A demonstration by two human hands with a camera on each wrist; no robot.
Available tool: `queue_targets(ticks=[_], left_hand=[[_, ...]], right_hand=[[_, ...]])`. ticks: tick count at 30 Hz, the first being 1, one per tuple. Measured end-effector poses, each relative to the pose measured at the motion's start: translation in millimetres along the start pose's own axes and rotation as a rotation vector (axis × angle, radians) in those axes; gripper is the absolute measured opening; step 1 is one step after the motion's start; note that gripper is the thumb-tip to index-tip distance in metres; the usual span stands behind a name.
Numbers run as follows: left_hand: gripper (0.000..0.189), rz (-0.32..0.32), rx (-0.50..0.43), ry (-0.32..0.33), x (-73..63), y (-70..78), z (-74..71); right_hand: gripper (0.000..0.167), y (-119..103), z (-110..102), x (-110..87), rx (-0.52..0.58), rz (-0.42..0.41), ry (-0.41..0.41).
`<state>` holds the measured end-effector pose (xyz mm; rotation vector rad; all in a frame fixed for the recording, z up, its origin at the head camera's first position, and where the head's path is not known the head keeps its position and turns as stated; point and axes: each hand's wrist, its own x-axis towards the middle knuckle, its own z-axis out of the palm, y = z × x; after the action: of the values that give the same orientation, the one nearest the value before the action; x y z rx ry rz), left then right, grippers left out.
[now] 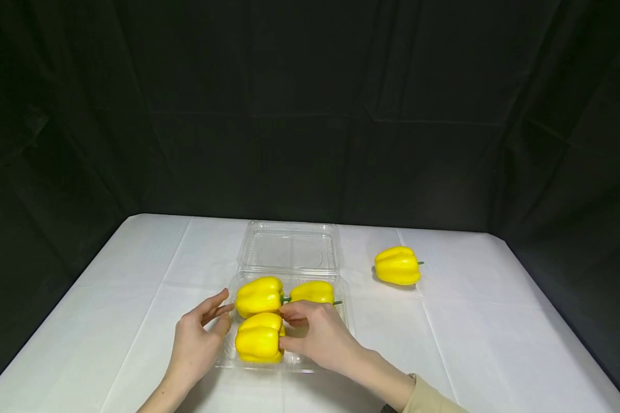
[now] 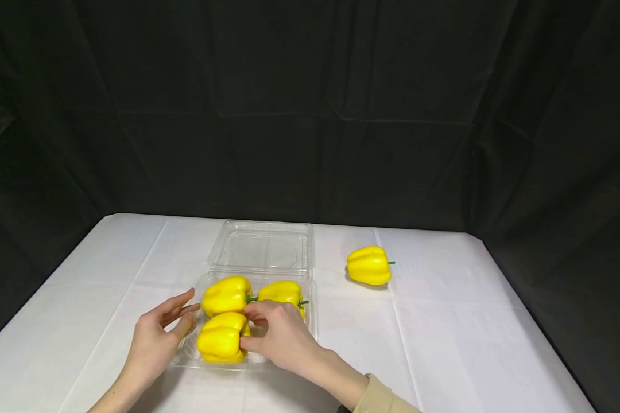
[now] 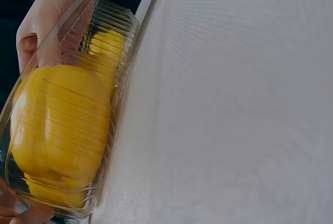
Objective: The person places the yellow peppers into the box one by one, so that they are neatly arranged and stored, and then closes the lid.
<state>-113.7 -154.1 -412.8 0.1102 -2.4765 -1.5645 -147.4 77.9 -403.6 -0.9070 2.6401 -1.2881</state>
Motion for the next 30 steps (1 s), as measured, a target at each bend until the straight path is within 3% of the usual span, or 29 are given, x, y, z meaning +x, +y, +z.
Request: queue_targets(ticks=[13, 30], left_hand=[[0.043, -0.004, 0.003, 0.012, -1.1, -0.9, -3.2], [0.044, -0.004, 0.027, 0.016, -1.0, -1.3, -2.3]], right_hand=[[0.041, 3, 2, 6.0, 0.123, 0.035, -0.088], [0.043, 8, -11, 2.4, 0.054, 0.031, -0.140]])
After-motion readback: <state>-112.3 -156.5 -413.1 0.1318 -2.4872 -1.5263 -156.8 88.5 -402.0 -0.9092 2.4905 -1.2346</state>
